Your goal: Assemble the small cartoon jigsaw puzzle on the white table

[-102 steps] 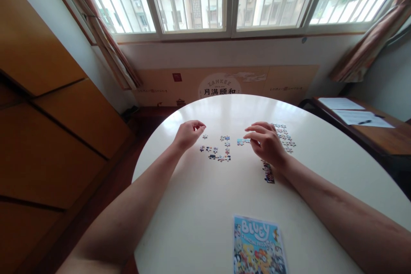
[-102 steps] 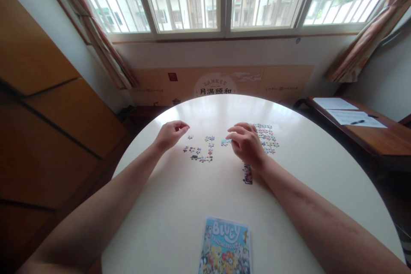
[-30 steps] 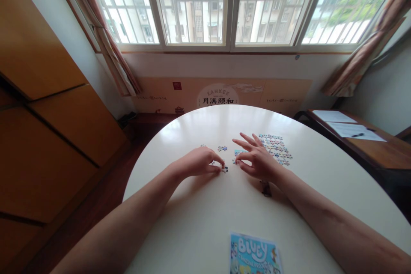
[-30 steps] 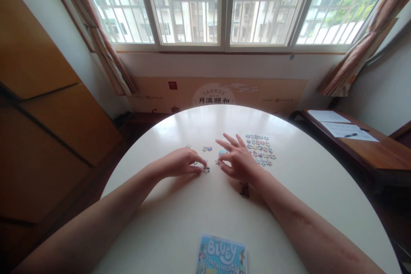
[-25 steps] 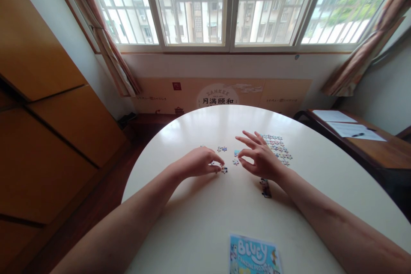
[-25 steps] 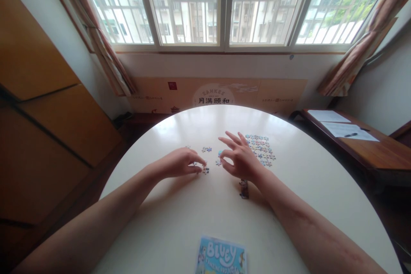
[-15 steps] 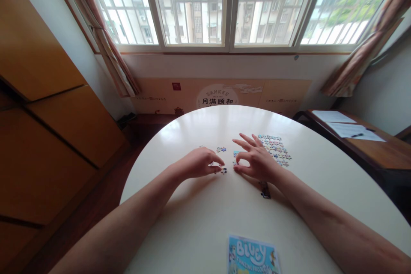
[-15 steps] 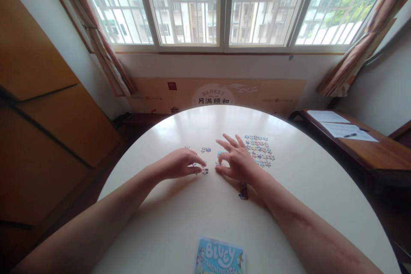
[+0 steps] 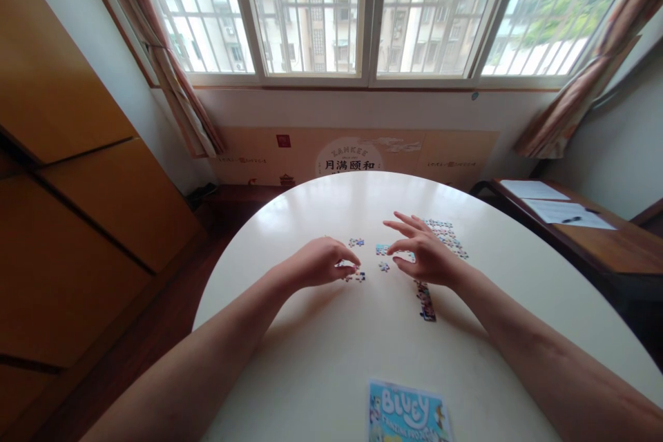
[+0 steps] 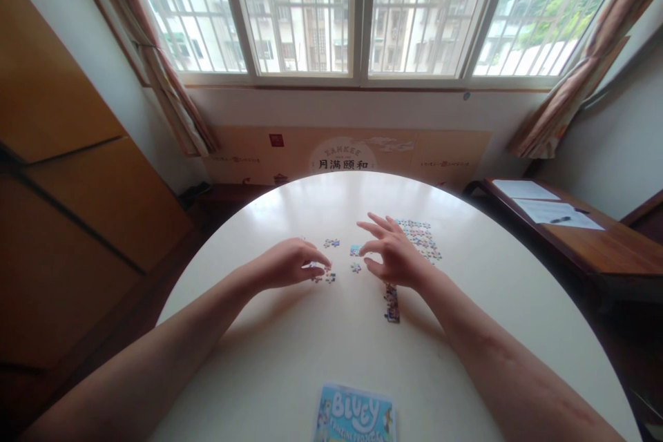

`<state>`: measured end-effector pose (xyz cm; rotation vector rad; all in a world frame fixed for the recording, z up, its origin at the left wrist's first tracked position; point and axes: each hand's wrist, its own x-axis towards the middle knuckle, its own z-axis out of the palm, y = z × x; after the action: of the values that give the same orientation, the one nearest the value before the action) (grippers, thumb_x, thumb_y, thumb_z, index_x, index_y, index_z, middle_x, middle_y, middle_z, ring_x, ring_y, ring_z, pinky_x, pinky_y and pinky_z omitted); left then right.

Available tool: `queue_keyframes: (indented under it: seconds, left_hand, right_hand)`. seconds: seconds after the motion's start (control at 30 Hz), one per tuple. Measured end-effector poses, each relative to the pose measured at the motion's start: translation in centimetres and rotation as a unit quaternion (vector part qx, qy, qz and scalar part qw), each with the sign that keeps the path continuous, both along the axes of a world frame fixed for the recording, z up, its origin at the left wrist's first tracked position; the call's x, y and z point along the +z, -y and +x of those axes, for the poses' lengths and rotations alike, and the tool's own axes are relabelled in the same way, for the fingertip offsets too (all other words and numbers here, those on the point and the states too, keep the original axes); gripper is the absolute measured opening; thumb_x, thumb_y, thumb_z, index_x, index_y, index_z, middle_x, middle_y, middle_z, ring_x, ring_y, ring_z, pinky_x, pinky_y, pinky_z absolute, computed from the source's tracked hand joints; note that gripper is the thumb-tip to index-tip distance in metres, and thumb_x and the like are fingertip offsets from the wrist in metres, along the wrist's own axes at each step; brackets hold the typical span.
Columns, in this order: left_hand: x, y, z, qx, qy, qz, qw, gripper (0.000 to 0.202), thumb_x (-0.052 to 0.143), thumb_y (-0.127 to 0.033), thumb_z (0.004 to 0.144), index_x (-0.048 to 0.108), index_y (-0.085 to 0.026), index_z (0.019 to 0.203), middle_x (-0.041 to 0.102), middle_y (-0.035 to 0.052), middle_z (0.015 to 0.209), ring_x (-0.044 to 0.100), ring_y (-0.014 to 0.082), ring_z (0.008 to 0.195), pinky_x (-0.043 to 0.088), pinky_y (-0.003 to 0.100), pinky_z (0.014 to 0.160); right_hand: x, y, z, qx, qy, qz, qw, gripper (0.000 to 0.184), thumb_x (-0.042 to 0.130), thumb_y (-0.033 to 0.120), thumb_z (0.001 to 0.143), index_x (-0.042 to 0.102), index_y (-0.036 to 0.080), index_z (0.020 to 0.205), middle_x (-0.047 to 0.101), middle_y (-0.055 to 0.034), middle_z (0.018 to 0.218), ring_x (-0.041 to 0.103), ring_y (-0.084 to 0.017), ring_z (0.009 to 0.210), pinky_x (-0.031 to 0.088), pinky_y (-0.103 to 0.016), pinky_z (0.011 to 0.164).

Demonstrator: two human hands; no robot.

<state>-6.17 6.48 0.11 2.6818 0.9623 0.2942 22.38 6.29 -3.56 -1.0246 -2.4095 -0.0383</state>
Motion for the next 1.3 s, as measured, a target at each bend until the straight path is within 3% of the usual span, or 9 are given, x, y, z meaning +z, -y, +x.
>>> queue_keyframes:
  seconds: [0.33,0.57,0.77,0.97,1.17,1.3]
  left_hand:
    - [-0.2,-0.1,0.0,-0.001,0.002,0.004,1.0,0.022,0.067,-0.023,0.086,0.079,-0.026,0.104,0.078,0.0021,0.09,0.068,0.0159,0.073,0.045,0.024,0.07]
    - [-0.1,0.0,0.0,0.003,-0.001,0.006,1.0,0.022,0.065,-0.027,0.09,0.078,-0.025,0.107,0.078,0.0027,0.091,0.068,0.0164,0.074,0.045,0.025,0.071]
    - [0.0,-0.1,-0.1,0.011,0.001,0.013,1.0,0.022,0.065,-0.025,0.088,0.078,-0.026,0.106,0.078,0.0025,0.094,0.068,0.0164,0.077,0.046,0.025,0.072]
    - [0.0,-0.2,-0.3,0.029,-0.002,0.027,0.999,0.024,0.065,-0.022,0.086,0.078,-0.026,0.105,0.079,0.0022,0.094,0.068,0.017,0.077,0.048,0.026,0.074]
    - [0.1,-0.4,-0.4,0.058,-0.005,0.035,0.998,0.023,0.065,-0.022,0.087,0.079,-0.025,0.105,0.078,0.0033,0.096,0.068,0.018,0.079,0.048,0.026,0.074]
    - [0.1,-0.4,-0.5,0.058,-0.004,0.034,0.998,0.023,0.065,-0.022,0.086,0.079,-0.025,0.105,0.078,0.0034,0.096,0.069,0.0182,0.08,0.048,0.026,0.074]
  right_hand:
    - [-0.1,0.2,-0.6,0.034,0.032,-0.037,0.998,0.01,0.076,0.025,0.08,0.079,0.032,0.086,0.052,-0.0023,0.15,0.034,-0.038,0.147,0.027,-0.072,0.113]
    - [-0.1,-0.1,-0.8,0.008,0.03,0.025,0.999,0.039,0.06,0.0,0.082,0.078,0.031,0.098,0.057,-0.0054,0.146,0.041,-0.034,0.144,0.037,-0.064,0.111]
    - [0.1,0.1,-0.7,0.007,0.009,0.017,1.0,0.016,0.068,0.018,0.085,0.077,0.028,0.093,0.059,-0.0067,0.143,0.042,-0.037,0.142,0.038,-0.065,0.109]
    - [0.0,0.1,-0.6,0.006,0.02,0.014,1.0,0.024,0.063,0.01,0.083,0.077,0.027,0.09,0.06,-0.0067,0.142,0.042,-0.036,0.142,0.038,-0.064,0.11]
    - [0.5,0.6,-1.1,0.029,0.052,-0.02,0.998,0.006,0.073,0.032,0.084,0.076,0.027,0.086,0.056,-0.0063,0.146,0.04,-0.038,0.143,0.033,-0.067,0.112]
    - [0.3,0.6,-1.1,0.043,0.066,-0.041,0.996,0.007,0.075,0.027,0.081,0.077,0.031,0.086,0.054,-0.0024,0.149,0.038,-0.038,0.145,0.033,-0.067,0.112]
